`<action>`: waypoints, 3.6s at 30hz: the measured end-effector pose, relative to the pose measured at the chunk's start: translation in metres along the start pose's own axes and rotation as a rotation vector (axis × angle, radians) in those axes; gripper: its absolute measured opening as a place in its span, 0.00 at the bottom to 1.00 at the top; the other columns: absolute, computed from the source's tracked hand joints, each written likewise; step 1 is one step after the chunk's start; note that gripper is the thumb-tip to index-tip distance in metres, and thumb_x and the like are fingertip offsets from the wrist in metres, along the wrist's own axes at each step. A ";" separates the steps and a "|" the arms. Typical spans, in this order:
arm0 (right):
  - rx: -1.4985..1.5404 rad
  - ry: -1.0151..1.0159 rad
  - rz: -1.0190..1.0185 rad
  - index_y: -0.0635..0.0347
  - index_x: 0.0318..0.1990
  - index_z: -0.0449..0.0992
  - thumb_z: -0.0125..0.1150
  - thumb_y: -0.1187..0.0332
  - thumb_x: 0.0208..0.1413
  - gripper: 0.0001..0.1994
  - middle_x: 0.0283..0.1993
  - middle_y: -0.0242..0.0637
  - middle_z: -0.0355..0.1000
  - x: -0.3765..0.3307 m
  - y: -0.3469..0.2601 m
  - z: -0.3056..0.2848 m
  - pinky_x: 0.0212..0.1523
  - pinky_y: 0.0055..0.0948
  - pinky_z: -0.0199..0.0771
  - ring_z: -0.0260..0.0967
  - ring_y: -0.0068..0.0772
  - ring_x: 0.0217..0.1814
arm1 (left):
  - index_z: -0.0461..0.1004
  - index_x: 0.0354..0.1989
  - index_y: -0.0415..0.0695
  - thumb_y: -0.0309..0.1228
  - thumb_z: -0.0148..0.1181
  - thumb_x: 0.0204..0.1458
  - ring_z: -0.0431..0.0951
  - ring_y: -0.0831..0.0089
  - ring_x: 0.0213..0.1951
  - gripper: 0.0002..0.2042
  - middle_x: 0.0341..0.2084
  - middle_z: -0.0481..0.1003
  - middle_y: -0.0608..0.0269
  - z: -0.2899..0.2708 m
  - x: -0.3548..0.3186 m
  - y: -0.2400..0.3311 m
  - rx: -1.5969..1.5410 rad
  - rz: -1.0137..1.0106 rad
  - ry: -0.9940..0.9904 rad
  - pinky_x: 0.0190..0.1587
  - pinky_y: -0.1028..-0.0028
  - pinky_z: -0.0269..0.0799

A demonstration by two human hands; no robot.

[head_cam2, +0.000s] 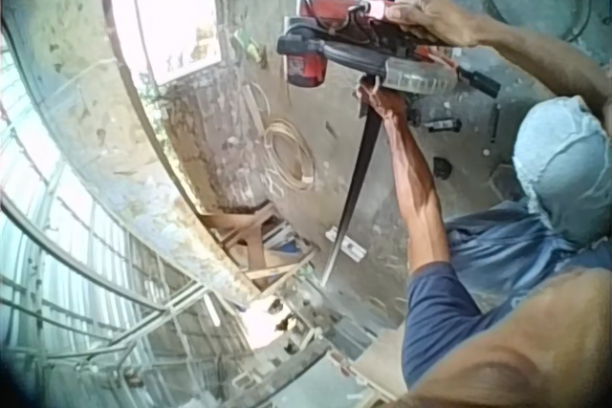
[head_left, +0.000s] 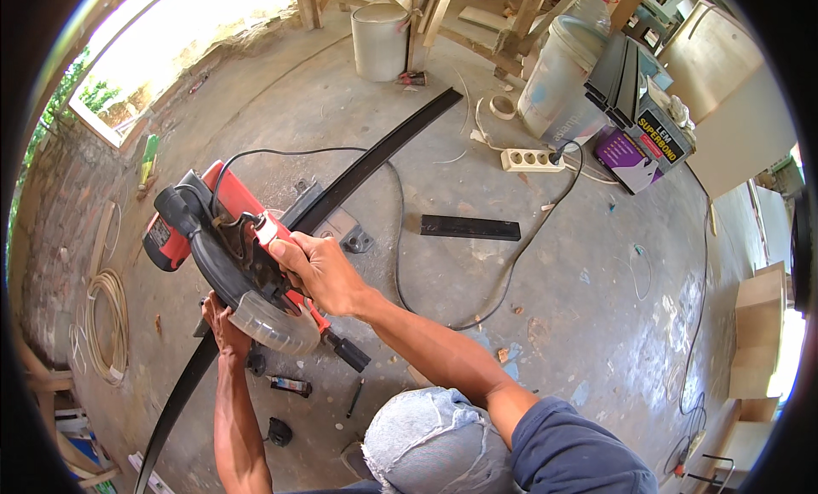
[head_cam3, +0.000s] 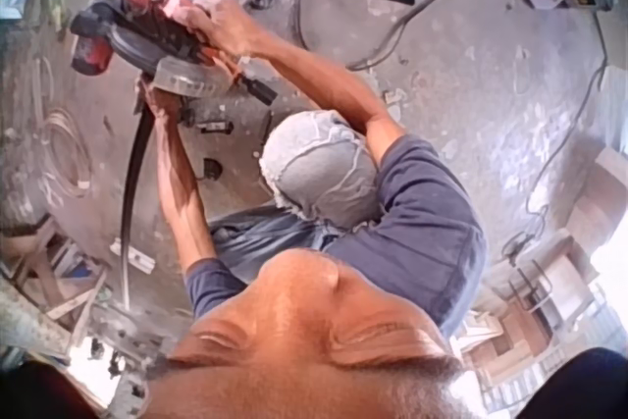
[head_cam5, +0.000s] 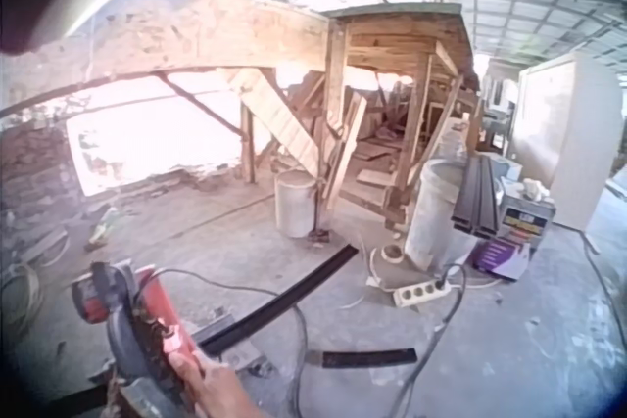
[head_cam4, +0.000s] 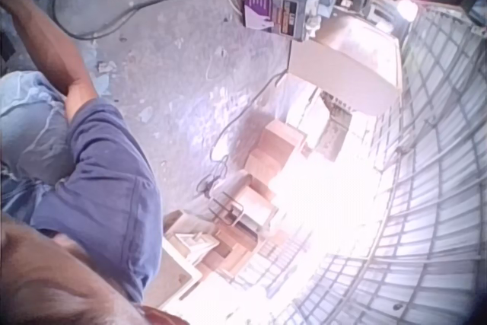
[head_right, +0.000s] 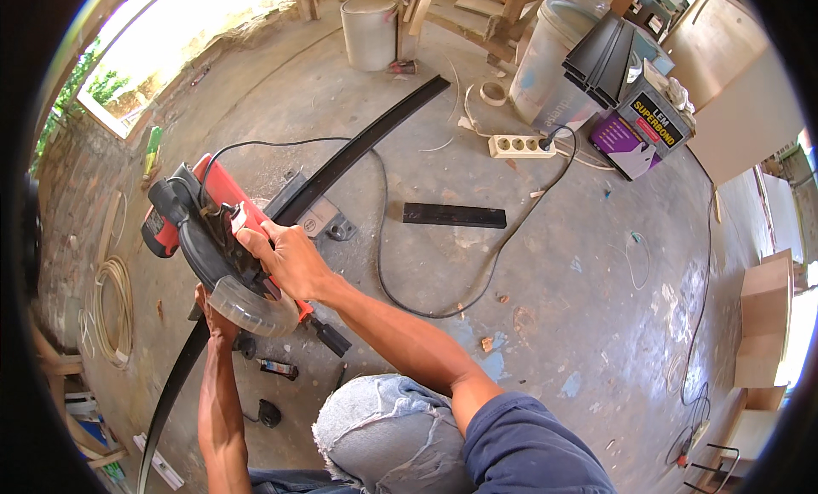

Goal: The person measures and marks black metal trim pieces using a measuring tape and pencil, then cuts them to length using a miter saw.

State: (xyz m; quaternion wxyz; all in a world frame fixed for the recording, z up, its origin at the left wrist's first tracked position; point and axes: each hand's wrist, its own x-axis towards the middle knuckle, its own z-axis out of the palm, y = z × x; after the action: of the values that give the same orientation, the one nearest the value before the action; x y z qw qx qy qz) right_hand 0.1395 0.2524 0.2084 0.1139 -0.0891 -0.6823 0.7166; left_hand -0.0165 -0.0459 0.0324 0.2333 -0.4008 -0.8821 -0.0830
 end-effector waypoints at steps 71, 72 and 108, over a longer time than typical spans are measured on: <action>0.130 0.629 0.473 0.54 0.30 0.78 0.72 0.53 0.50 0.15 0.26 0.30 0.76 0.135 0.209 -0.148 0.31 0.33 0.70 0.73 0.25 0.26 | 0.77 0.52 0.41 0.39 0.72 0.50 0.71 0.53 0.56 0.23 0.52 0.73 0.55 -0.222 0.053 0.086 -0.470 -0.433 -0.731 0.59 0.60 0.68; 0.117 0.623 0.385 0.53 0.30 0.78 0.72 0.55 0.51 0.13 0.26 0.29 0.76 0.136 0.204 -0.151 0.30 0.32 0.70 0.73 0.25 0.26 | 0.77 0.53 0.41 0.40 0.71 0.51 0.70 0.53 0.56 0.23 0.53 0.73 0.55 -0.220 0.056 0.089 -0.475 -0.429 -0.780 0.59 0.60 0.67; -0.283 -0.670 -0.434 0.62 0.51 0.75 0.68 0.75 0.55 0.16 0.42 0.38 0.74 -0.008 -0.073 0.192 0.40 0.31 0.72 0.72 0.31 0.40 | 0.73 0.54 0.31 0.41 0.55 0.67 0.81 0.71 0.36 0.22 0.31 0.79 0.59 -0.329 0.046 0.041 -1.610 -0.616 0.563 0.43 0.71 0.77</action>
State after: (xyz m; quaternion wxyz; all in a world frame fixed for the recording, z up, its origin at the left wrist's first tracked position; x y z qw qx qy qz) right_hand 0.0961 0.0692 0.2909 0.0207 0.2800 -0.7761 0.5646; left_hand 0.1020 -0.0977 0.3415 0.0570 -0.1540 -0.5358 -0.8283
